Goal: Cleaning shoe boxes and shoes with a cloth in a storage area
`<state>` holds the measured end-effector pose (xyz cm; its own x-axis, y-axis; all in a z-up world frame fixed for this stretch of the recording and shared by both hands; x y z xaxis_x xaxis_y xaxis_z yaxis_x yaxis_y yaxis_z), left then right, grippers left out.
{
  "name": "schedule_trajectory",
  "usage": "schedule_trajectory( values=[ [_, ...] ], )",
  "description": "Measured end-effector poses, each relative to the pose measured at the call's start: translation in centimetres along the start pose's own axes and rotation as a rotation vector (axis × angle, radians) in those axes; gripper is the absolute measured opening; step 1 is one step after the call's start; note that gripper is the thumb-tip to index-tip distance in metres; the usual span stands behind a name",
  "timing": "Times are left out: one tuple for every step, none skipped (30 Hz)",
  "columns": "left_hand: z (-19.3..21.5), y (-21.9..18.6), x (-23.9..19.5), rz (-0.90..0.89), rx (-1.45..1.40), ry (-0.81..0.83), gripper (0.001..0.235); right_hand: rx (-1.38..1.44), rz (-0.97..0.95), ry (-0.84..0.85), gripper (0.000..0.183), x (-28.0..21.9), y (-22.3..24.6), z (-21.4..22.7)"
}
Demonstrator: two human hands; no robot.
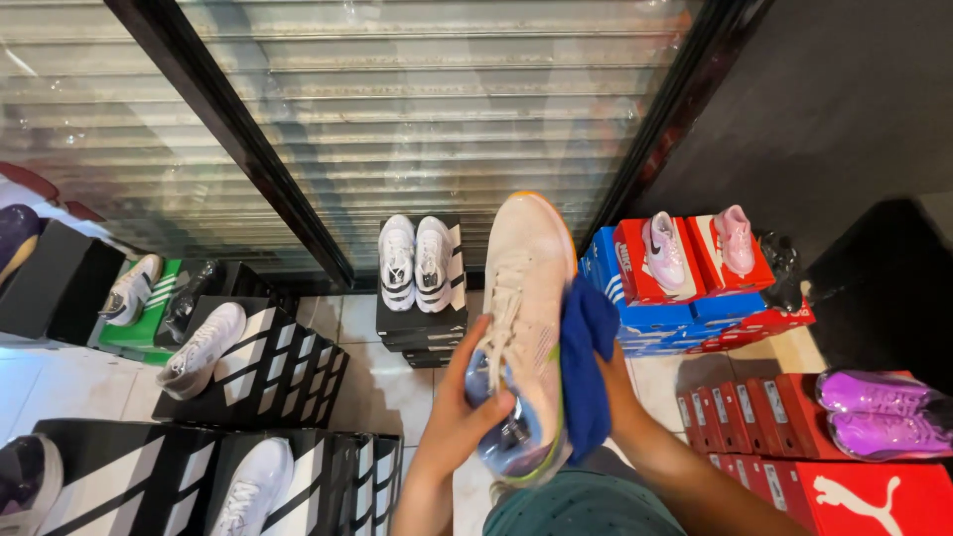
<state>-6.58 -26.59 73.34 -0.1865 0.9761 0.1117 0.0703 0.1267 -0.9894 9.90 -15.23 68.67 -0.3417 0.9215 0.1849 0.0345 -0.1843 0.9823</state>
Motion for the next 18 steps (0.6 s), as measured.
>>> schedule_trajectory(
  values=[
    [1.0, 1.2, -0.2, -0.039, -0.182, -0.057, 0.096, -0.002, 0.019, -0.003, 0.077, -0.2, -0.3, 0.2],
    [1.8, 2.7, -0.5, -0.078, -0.368, -0.116, 0.097, -0.009, 0.038, -0.005, 0.079, -0.4, -0.6, 0.6],
    [1.8, 2.3, -0.9, -0.074, -0.368, -0.113, 0.097, -0.015, 0.056, -0.007, 0.080, -0.3, 0.4, 0.3],
    [1.3, 1.0, -1.2, -0.138, -0.442, -0.041, 0.097, -0.020, 0.076, -0.002, 0.081, -0.1, 1.4, -0.1],
    [0.9, -0.3, -1.7, -0.202, -0.514, 0.032, 0.099, -0.025, 0.095, 0.003, 0.082, 0.1, 2.5, -0.6],
    [0.1, -1.9, -2.3, -0.202, -0.511, 0.026, 0.099, -0.029, 0.115, 0.010, 0.084, 0.1, 3.0, -0.9],
    [-0.7, -2.9, -2.7, -0.131, -0.537, 0.012, 0.098, -0.032, 0.135, 0.017, 0.085, 0.0, 3.5, -1.2],
    [-1.5, -3.9, -3.3, -0.059, -0.562, -0.006, 0.096, -0.033, 0.153, 0.026, 0.086, 0.1, 4.2, -1.8],
    [-0.8, -2.4, -2.8, -0.058, -0.559, -0.015, 0.096, -0.034, 0.170, 0.035, 0.088, 0.0, 4.6, -2.1],
    [-0.3, -1.6, -2.3, -0.133, -0.262, -0.006, 0.093, -0.034, 0.192, 0.043, 0.089, 0.0, 5.1, -2.5],
    [0.1, -0.7, -1.9, -0.203, 0.036, 0.001, 0.091, -0.034, 0.214, 0.051, 0.090, 0.1, 5.7, -2.9],
    [0.4, -0.7, -1.8, -0.201, 0.036, -0.007, 0.091, -0.038, 0.233, 0.060, 0.091, 0.0, 6.1, -3.1],
    [1.1, 0.0, -1.5, -0.129, 0.003, -0.054, 0.089, -0.042, 0.253, 0.068, 0.093, 0.0, 6.5, -3.3],
    [1.6, 1.0, -1.5, -0.051, -0.036, -0.100, 0.089, -0.050, 0.266, 0.075, 0.094, -0.2, 6.7, -3.4],
    [1.5, 0.9, -1.9, -0.044, -0.040, -0.106, 0.089, -0.057, 0.279, 0.083, 0.095, -0.4, 7.0, -3.4],
    [0.8, 0.8, -2.0, -0.044, -0.110, -0.048, 0.087, -0.066, 0.293, 0.086, 0.097, -0.6, 7.2, -3.2],
    [0.0, 0.6, -2.1, -0.044, -0.181, 0.010, 0.088, -0.075, 0.307, 0.089, 0.098, -0.7, 7.4, -3.1],
    [0.4, 1.6, -2.4, -0.043, -0.182, 0.014, 0.088, -0.082, 0.326, 0.087, 0.099, -0.6, 7.7, -2.9]
  ],
)
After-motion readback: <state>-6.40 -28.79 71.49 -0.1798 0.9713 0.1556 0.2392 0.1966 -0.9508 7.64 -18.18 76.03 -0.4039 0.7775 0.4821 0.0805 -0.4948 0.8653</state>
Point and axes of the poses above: each hand's wrist, its own x-axis towards the middle knuckle, its own z-axis out of the back of the hand, y = z × x, the point moved 10 cm from there along x, towards the middle knuckle, and after that the axes turned 1 degree about -y, right-handed, at the moved point
